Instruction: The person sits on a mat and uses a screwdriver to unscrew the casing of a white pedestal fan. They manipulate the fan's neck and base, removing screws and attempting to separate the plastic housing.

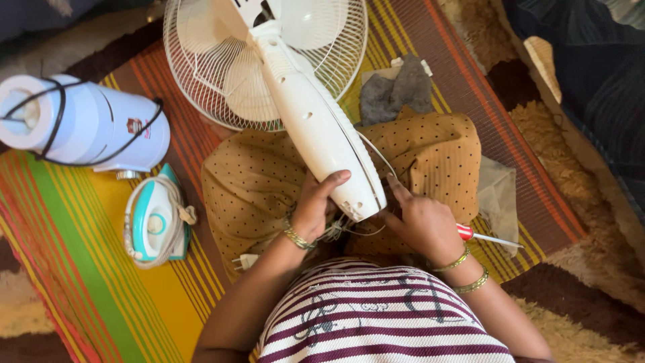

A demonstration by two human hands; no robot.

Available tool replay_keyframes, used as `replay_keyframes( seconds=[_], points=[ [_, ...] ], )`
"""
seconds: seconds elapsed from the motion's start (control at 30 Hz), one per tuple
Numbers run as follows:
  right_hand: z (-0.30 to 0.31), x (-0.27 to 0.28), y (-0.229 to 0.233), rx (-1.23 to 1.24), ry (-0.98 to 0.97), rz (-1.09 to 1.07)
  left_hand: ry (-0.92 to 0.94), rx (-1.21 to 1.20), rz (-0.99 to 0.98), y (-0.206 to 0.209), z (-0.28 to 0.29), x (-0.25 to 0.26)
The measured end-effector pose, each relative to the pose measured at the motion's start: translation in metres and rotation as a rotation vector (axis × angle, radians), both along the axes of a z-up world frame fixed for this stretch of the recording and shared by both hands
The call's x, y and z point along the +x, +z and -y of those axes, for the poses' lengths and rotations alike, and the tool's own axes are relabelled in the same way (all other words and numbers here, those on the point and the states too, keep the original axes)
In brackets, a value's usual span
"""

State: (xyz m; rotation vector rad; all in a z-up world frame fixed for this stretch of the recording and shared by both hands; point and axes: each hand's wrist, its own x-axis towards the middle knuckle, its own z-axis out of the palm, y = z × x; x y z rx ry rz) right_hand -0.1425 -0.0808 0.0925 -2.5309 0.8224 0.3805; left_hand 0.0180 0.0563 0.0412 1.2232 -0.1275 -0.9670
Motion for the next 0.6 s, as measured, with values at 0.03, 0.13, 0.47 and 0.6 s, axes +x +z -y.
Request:
replay_keyframes(
  seconds=[0.03,0.13,0.47,0.6],
  points=[
    [0.002,0.001,-0.001,0.014,0.023,-0.021,-0.016,0.023,-0.055,0.006,-0.004,0.002],
    [0.005,-0.002,-0.005,0.043,0.109,0.146,-0.041,0.06,-0.161,0.017,-0.009,0.004],
    [-0.003,-0.007,-0.018,0.098,0.159,0.329,0.056,-0.013,-0.139,0.019,-0.004,-0.008],
    [-0.004,-0.006,-0.013,0.141,0.181,0.403,0.224,0.04,-0.104,0.021,0.009,-0.025]
  ],
)
